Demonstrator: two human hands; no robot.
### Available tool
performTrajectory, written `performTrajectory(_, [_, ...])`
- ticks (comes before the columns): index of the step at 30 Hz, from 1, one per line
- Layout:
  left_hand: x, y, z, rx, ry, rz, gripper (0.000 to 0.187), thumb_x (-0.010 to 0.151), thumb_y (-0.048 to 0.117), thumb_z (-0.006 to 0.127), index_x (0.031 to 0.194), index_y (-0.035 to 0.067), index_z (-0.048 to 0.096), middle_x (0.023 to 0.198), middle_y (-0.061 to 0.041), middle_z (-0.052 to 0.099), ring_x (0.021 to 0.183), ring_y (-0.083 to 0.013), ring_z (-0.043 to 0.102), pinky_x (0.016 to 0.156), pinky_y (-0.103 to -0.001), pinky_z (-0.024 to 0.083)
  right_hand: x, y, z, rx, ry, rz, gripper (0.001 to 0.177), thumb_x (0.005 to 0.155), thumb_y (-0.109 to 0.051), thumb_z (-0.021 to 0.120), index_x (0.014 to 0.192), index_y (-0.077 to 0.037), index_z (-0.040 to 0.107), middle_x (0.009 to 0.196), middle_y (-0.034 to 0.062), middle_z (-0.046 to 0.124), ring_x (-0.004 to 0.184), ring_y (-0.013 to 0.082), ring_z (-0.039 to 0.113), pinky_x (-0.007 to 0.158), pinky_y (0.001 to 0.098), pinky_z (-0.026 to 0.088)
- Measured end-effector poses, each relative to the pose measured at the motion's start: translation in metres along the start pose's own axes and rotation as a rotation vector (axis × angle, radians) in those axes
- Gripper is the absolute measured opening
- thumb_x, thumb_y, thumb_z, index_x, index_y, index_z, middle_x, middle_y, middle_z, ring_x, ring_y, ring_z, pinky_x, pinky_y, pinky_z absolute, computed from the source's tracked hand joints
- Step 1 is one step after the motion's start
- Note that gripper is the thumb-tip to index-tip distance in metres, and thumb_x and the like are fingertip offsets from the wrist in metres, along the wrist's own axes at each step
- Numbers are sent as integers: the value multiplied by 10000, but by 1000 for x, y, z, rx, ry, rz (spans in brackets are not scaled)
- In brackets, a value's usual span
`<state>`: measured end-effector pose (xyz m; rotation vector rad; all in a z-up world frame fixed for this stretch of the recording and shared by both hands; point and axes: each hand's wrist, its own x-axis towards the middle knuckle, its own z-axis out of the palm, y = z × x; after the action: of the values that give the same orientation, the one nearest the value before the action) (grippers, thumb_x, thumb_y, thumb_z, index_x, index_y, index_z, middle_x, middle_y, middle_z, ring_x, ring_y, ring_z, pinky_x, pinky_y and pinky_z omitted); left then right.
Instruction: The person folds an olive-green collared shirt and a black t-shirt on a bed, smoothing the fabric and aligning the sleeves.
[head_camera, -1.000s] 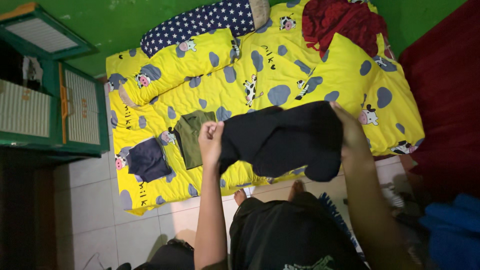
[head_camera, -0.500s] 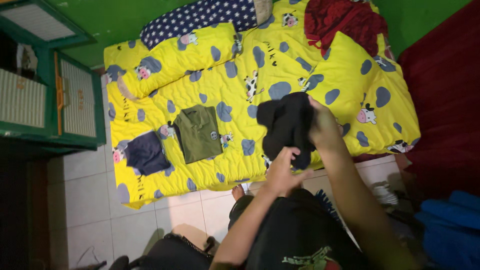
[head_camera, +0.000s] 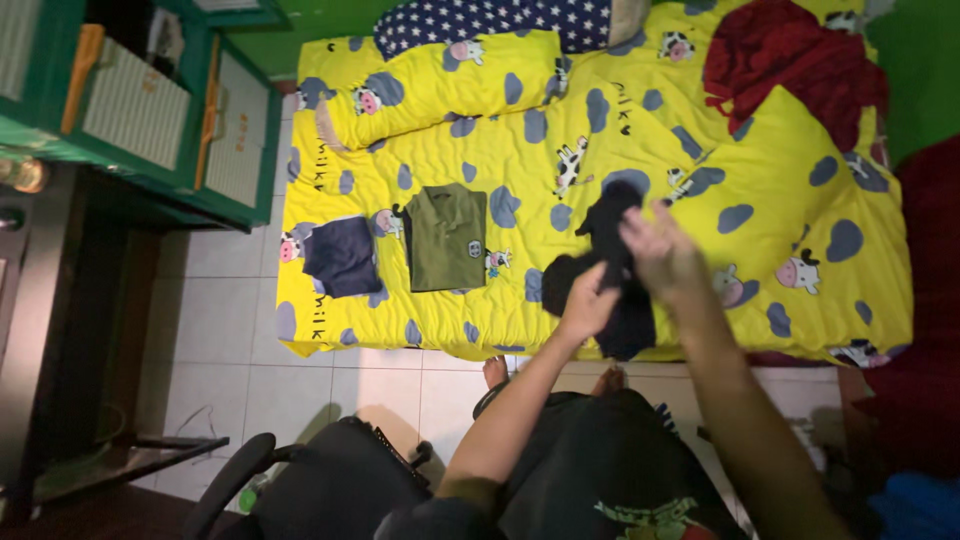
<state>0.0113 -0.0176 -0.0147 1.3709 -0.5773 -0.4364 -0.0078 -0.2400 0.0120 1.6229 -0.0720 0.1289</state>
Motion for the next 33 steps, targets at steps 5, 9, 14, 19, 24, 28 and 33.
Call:
performTrajectory(5, [16,10,-11,-283,244,-193,344,1164,397,715,1175,65,801,1018,72,796,914,-54,704,829,-280,582,-39,-19,-91,2468,-51,447,634,1098,-268,793,1632,-4,578,1580,150,692,1392,172,655,1174,329,525])
performTrajectory(9, [5,-8,-27,-348,280,-364,409,1232,429,702,1054,65,762,889,30,718,742,-91,633,644,-303,509,-53,-39,-114,2884,-407,644,601,1080,-250,861,1572,30,659,1464,125,796,1317,141,744,1124,297,567])
performTrajectory(14, [-1,-17,-48,-462,358,-444,403,1194,434,738,1093,45,768,934,-15,772,781,-116,711,677,-321,570,-58,-48,-121,2811,-683,759,466,1104,-295,834,1437,28,790,1150,118,867,991,163,781,903,319,632])
performTrajectory(19, [-3,6,-76,-353,248,-479,423,1176,426,734,1208,11,806,1034,-14,818,881,-105,742,794,-308,621,-56,-55,-98,2658,-446,848,413,1240,-351,737,1425,15,782,1124,123,773,1015,182,702,916,353,559])
performTrajectory(24, [4,46,-108,-168,29,-507,419,1172,395,738,1242,-6,840,1040,13,821,909,-76,689,838,-291,576,-38,-26,-68,2648,-120,907,410,1296,-389,742,1191,5,697,1010,89,709,963,208,669,975,392,561])
performTrajectory(28, [13,76,-105,166,8,-321,456,1187,427,711,1173,-10,840,932,-5,813,881,-51,655,844,-293,586,-29,28,-72,2282,30,967,348,1192,-338,742,1296,-6,737,1112,72,756,1017,241,752,957,386,595])
performTrajectory(33, [19,106,-70,244,123,-260,472,1194,425,730,1066,-13,851,817,-73,761,779,-80,624,738,-337,564,-42,10,-97,2545,-487,962,407,1240,-360,727,1079,13,736,880,170,734,815,291,775,845,452,678])
